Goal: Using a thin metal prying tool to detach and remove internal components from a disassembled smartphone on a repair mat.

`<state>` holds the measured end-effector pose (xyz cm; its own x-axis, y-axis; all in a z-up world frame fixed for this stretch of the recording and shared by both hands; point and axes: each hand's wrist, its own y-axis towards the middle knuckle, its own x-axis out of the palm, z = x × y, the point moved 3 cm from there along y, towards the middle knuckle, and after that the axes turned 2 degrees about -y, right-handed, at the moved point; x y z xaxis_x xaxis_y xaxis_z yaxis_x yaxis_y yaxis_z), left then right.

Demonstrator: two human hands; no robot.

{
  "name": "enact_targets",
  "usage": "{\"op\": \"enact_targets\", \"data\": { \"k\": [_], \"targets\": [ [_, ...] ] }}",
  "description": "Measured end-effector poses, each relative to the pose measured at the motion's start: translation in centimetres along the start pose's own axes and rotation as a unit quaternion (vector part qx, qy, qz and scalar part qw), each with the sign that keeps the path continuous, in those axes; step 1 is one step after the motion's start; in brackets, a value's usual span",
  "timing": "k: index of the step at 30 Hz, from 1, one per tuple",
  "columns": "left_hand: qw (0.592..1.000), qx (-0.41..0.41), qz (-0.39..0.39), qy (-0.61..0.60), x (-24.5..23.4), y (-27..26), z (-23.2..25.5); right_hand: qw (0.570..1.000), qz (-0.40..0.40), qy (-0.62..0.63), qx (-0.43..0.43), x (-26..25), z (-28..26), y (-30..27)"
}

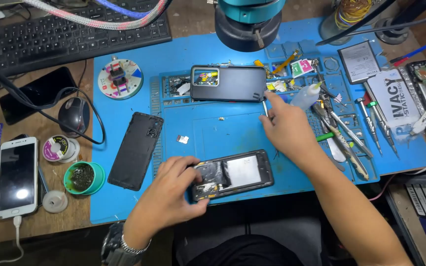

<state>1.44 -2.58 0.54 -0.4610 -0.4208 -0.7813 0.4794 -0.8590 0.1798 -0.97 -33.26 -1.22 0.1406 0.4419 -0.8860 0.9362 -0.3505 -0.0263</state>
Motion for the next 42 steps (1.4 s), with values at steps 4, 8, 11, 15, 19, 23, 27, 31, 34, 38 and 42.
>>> {"op": "enact_targets", "data": {
  "k": [4, 8, 11, 15, 19, 23, 27, 31, 34, 38, 42],
  "targets": [
    [1.0, -0.028, 0.011, 0.007, -0.4, -1.8, 0.0, 0.997, 0.026, -0.058, -0.031, 0.2, 0.8, -2.0],
    [0.999, -0.035, 0.011, 0.005, -0.8, -1.9, 0.2, 0.972, 0.17, -0.064, -0.149, -3.1, -0.1, -7.9],
    [0.999, -0.038, 0.002, 0.013, -0.1, -1.8, 0.2, 0.963, 0.195, -0.033, -0.181, -3.7, 0.9, -9.2],
    [0.999, -0.023, 0.003, 0.04, 0.6, -1.0, 0.7, 0.959, 0.194, 0.069, -0.193, -4.0, 1.6, -8.1],
    [0.998, -0.024, -0.004, 0.055, 1.0, -0.7, 0.8, 0.937, 0.24, 0.094, -0.234, -6.1, 1.1, -9.6],
    [0.998, -0.017, -0.004, 0.055, 1.0, -0.6, 0.9, 0.968, 0.149, -0.141, -0.147, -5.5, 3.0, -12.7],
    [0.998, 0.018, 0.003, 0.058, 1.0, -0.1, 0.6, 0.945, 0.085, -0.309, -0.06, -2.1, 6.4, -14.5],
    [0.998, 0.035, 0.003, 0.057, 0.6, 0.6, 0.8, 0.952, 0.088, -0.281, -0.083, -2.6, 6.0, -14.9],
    [0.998, 0.016, 0.014, 0.056, 0.6, 0.9, 0.6, 0.955, 0.12, -0.256, -0.09, -3.4, 4.5, -16.0],
    [0.996, -0.006, 0.029, 0.08, 1.1, 1.6, 0.9, 0.982, 0.116, -0.109, -0.1, -1.7, 3.8, -18.6],
    [0.992, -0.038, -0.039, 0.115, 2.0, 2.9, 1.8, 0.997, 0.018, -0.026, -0.063, 1.2, 2.2, -19.5]
  ]
}}
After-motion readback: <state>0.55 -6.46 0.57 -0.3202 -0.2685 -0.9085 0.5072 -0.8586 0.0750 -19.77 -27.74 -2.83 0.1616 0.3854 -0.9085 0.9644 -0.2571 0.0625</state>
